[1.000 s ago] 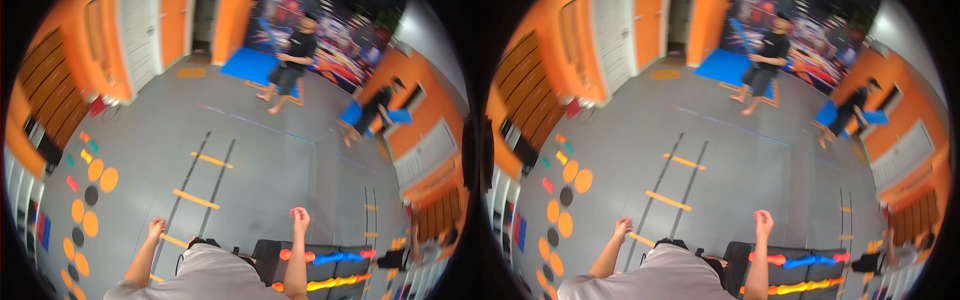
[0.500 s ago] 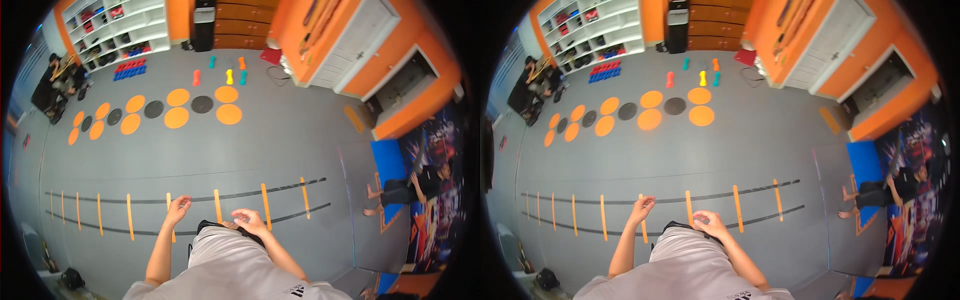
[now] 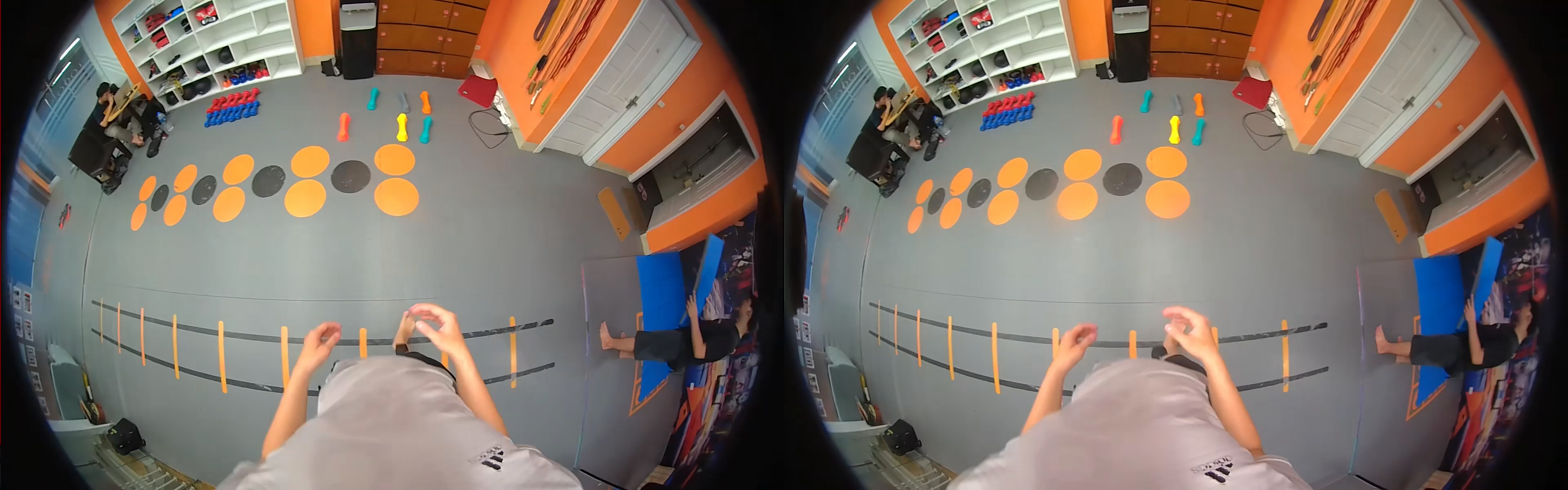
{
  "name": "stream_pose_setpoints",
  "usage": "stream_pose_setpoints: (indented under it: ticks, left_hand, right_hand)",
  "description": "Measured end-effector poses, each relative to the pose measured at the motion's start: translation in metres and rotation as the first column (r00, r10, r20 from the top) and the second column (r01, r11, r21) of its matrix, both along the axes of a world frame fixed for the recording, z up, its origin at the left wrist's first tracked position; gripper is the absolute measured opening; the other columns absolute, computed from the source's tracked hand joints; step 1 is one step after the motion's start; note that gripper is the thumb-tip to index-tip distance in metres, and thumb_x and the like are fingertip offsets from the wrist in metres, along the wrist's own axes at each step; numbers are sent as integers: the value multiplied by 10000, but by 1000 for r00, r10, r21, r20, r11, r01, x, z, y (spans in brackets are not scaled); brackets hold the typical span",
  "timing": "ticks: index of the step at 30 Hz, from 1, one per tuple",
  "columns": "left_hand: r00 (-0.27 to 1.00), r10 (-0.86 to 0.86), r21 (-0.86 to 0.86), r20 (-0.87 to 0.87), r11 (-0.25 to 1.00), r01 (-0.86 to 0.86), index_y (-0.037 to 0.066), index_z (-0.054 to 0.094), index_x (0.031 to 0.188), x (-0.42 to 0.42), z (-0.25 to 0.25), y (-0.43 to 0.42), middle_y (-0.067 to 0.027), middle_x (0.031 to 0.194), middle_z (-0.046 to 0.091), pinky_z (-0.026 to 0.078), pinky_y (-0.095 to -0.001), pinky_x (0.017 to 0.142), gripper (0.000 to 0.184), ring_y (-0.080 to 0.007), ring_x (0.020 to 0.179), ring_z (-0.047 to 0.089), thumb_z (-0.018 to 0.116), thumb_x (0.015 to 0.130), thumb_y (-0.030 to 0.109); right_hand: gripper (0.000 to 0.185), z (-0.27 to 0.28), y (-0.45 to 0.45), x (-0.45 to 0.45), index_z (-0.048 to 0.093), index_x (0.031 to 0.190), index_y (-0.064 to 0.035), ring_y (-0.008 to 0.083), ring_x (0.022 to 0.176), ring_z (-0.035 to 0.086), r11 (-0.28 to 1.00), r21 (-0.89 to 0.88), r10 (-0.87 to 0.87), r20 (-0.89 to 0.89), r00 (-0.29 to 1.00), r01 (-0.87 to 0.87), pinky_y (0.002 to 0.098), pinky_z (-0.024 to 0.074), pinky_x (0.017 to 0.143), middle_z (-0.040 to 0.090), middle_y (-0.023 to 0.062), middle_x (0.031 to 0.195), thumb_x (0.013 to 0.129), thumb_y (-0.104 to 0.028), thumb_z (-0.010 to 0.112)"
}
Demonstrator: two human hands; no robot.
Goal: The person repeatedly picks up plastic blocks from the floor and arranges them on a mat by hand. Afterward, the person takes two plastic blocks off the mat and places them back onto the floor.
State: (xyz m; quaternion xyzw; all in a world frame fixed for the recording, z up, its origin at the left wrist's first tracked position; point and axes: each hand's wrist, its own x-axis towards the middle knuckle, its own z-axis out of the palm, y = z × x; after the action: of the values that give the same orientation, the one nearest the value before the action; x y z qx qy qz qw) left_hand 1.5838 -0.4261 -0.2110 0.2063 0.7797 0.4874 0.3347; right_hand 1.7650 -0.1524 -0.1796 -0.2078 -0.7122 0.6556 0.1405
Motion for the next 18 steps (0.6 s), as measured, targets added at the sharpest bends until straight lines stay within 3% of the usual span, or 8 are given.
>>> stream_pose_setpoints:
  ticks: [3, 4, 8, 11, 13, 15, 18]
  left_hand:
    - [990, -140, 101, -27, 985, 142, 17, 641, 1125, -65, 34, 145, -97, 1032, 687, 521, -339, 830, 254, -200, 988, 650, 629, 909, 151]
    - [976, -187, 126, -108, 972, 200, 17, 641, 1122, -84, 47, 179, -95, 1040, 684, 520, -340, 824, 251, -205, 987, 649, 625, 906, 144]
    - [901, -251, 113, -354, 945, 307, 17, 641, 1110, -164, 83, 266, -101, 1042, 675, 514, -336, 814, 228, -219, 991, 647, 606, 907, 114]
    - [962, -89, 175, -258, 975, 137, 16, 648, 1091, -208, 69, 286, -98, 1040, 677, 510, -332, 802, 202, -215, 975, 651, 593, 915, 97]
    - [992, 54, 187, -113, 982, -32, 21, 659, 1063, -239, 17, 286, -66, 1024, 680, 504, -309, 769, 176, -172, 940, 646, 599, 916, 96]
    - [987, 159, 195, -19, 969, -152, 24, 668, 1035, -269, -42, 284, -47, 990, 680, 500, -292, 740, 155, -147, 910, 638, 602, 914, 94]
    - [902, 392, 196, 182, 884, -424, 27, 680, 988, -317, -78, 304, -26, 925, 672, 486, -259, 698, 125, -121, 881, 617, 599, 914, 87]
  right_hand:
    - [288, 18, 106, 1, 652, 1118, -14, 189, 1078, 621, 978, -68, -202, -55, 978, 198, 342, 481, 935, 670, 90, 1127, 838, -83, 657]
    - [287, 24, 131, -4, 645, 1119, -1, 207, 1088, 620, 970, -91, -232, -49, 971, 227, 336, 482, 937, 663, 108, 1140, 844, -83, 648]
    - [290, 28, 211, -63, 646, 1122, -9, 213, 1103, 620, 980, -64, -188, 13, 982, 188, 350, 478, 955, 664, 108, 1149, 843, -88, 647]
    - [295, 26, 254, -125, 651, 1119, -19, 212, 1111, 619, 995, -64, -73, 4, 997, 74, 357, 478, 963, 666, 99, 1151, 835, -97, 658]
    - [298, 25, 281, -175, 654, 1117, -25, 209, 1114, 618, 999, -53, -7, 8, 1000, 8, 363, 477, 967, 667, 92, 1154, 830, -102, 664]
    - [301, 17, 311, -224, 656, 1116, -29, 206, 1114, 618, 999, -32, 28, 18, 999, -28, 367, 476, 968, 667, 87, 1156, 824, -103, 669]
    - [304, 4, 359, -300, 657, 1115, -32, 205, 1110, 620, 1000, -7, 5, 41, 999, -5, 370, 476, 966, 669, 85, 1154, 817, -91, 674]
